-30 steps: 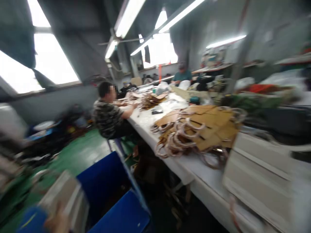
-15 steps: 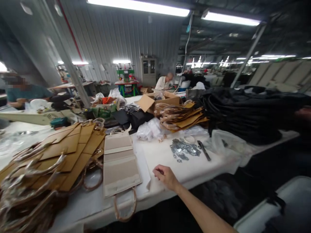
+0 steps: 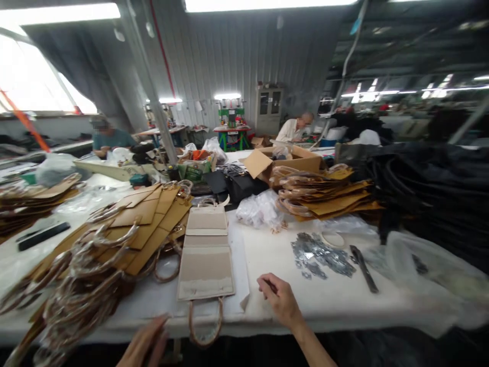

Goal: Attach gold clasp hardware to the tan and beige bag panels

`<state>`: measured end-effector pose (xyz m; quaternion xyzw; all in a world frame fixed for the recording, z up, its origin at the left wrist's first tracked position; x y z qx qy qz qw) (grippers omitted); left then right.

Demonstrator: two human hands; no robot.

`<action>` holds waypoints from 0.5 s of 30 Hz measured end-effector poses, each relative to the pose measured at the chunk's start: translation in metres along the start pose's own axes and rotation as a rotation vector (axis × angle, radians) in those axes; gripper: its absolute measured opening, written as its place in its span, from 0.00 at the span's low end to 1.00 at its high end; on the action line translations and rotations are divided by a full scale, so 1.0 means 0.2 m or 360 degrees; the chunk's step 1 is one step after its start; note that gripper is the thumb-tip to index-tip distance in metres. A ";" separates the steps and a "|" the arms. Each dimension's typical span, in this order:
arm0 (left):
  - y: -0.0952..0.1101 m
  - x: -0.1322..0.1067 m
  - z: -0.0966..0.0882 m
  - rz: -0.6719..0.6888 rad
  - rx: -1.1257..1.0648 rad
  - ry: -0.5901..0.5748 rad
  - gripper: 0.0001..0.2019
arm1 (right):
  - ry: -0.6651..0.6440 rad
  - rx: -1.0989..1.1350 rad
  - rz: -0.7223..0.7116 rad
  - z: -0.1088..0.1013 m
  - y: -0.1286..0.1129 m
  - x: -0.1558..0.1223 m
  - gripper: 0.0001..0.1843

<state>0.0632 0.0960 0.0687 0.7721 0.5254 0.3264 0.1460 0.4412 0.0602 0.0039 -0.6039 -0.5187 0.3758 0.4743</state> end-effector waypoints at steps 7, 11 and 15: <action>0.10 0.21 0.36 -0.0092 -0.0346 -0.0031 0.15 | -0.0048 -0.0070 -0.0020 -0.01 0.06 -0.02 0.24; 0.03 0.23 0.46 -0.0432 -0.0811 0.0015 0.23 | -0.0009 -0.0123 -0.0017 -0.01 0.08 -0.02 0.26; -0.06 0.24 0.55 -0.0712 -0.1211 -0.0091 0.32 | 0.0017 -0.0162 -0.0016 -0.01 0.09 0.00 0.26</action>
Point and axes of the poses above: each hand's wrist, its own x-axis towards the middle knuckle, its own z-axis out of the palm, y = z × x, the point moved 4 cm from there along x, towards the middle knuckle, and after that the axes turned 8 degrees about -y, right-handed, at the moved point
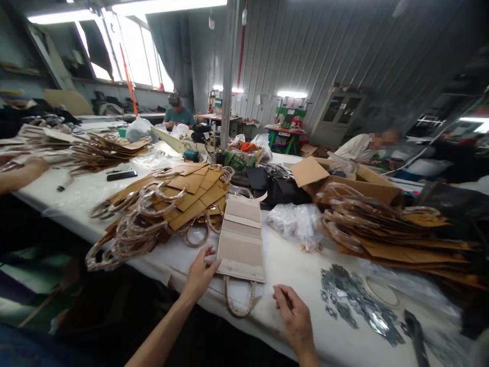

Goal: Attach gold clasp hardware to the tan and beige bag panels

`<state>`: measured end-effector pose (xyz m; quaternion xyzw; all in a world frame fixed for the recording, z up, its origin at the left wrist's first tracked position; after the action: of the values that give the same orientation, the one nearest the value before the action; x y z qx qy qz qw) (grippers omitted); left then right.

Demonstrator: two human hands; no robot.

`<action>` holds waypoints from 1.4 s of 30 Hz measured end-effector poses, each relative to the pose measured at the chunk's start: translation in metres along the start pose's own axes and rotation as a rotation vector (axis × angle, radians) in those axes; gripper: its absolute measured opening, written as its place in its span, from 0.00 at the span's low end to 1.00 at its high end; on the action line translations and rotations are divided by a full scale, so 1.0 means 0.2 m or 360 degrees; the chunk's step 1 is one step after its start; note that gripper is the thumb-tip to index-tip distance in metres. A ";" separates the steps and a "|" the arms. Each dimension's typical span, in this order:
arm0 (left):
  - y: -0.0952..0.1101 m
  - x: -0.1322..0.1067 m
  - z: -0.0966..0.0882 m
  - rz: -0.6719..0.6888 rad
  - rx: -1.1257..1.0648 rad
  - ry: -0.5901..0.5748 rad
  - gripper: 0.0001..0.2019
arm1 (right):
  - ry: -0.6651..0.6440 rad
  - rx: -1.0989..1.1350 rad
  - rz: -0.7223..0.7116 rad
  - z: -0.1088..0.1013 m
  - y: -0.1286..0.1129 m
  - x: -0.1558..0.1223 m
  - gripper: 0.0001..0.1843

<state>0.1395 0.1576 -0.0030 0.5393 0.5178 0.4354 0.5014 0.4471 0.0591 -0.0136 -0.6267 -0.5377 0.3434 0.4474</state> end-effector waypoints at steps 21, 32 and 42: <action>0.07 -0.02 0.33 -0.0164 -0.1170 -0.0615 0.34 | 0.0035 -0.0049 -0.0144 0.01 0.05 0.03 0.40; 0.04 -0.05 0.31 0.0083 -0.0706 -0.0747 0.29 | 0.0086 -0.0603 -0.0642 0.03 -0.01 0.05 0.29; 0.07 -0.09 0.33 0.0019 -0.0608 -0.0695 0.35 | -0.0200 -0.0296 -0.0528 -0.01 0.10 0.11 0.26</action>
<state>0.2056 0.1350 0.0040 0.5191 0.3030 0.4016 0.6910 0.4609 0.0789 -0.0302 -0.5456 -0.6898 0.2522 0.4035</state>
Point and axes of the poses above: each hand's wrist, its own x-axis towards the middle knuckle, its own z-axis out of the palm, y = z × x, the point moved 4 cm from there along x, towards the middle knuckle, and after that the axes turned 8 degrees about -y, right-handed, at the moved point
